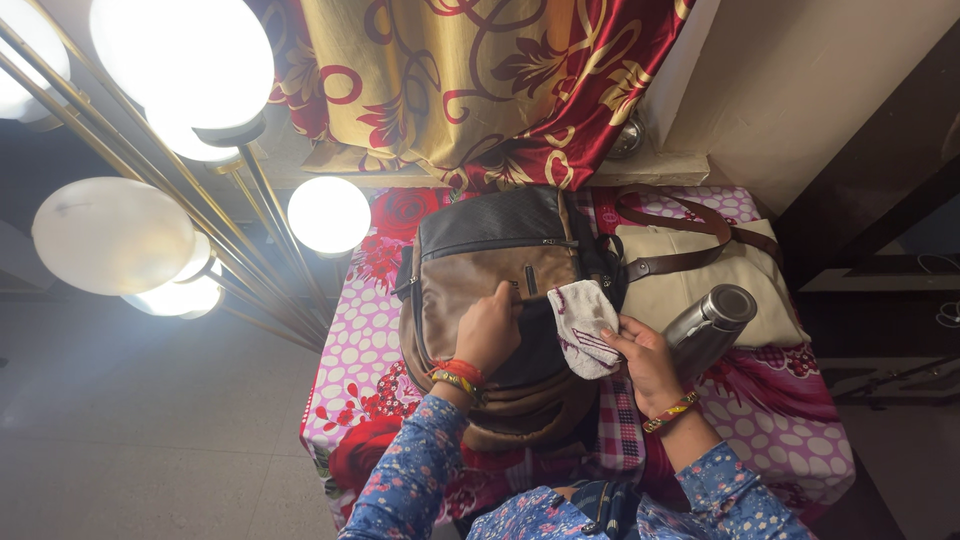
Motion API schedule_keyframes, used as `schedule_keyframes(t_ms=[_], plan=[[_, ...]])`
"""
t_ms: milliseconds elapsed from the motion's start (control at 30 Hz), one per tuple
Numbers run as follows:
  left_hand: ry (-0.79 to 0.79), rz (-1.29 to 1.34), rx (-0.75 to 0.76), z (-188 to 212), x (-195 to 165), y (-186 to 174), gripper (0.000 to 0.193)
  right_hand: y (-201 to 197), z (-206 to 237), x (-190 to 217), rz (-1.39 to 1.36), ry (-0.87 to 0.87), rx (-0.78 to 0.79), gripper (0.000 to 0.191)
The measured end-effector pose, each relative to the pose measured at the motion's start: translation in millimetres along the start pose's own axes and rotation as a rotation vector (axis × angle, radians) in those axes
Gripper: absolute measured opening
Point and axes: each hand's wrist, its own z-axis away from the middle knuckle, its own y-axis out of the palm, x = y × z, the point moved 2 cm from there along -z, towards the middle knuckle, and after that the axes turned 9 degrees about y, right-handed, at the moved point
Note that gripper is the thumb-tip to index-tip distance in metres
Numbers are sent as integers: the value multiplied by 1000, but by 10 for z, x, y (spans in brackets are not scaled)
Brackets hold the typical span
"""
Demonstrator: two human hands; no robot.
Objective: The person wipes a backpack with a white cloth, unzips it, folds a khaki garment and places it inside, then packs a striped shirt and another cloth item into the compartments. They zip the backpack closed and finish by rolling a brown belt by hand.
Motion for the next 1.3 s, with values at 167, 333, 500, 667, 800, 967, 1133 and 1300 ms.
schedule_keyframes(t_ms=[167,333,500,667,800,967,1133,1300], plan=[[-20,38,-128,-128,41,-144,13,6,0,-21,-4,-1,-9,33],[-20,38,-185,-273,78,-207,11,-15,-25,-117,34,14,-24,31],[-19,32,-215,-416,82,-282,12,-17,-5,-176,120,79,-81,29],[-73,3,-188,-557,61,-351,14,20,6,-150,146,94,-99,30],[-62,-1,-205,-659,53,-400,14,102,-51,-85,146,57,-112,30],[-53,-25,-208,-782,57,-446,12,226,-178,54,146,18,-124,30],[-46,-43,-215,-921,98,-512,12,389,-353,171,178,-34,-135,31],[-41,-59,-193,-1090,175,-576,15,518,-523,236,183,-40,-173,33]])
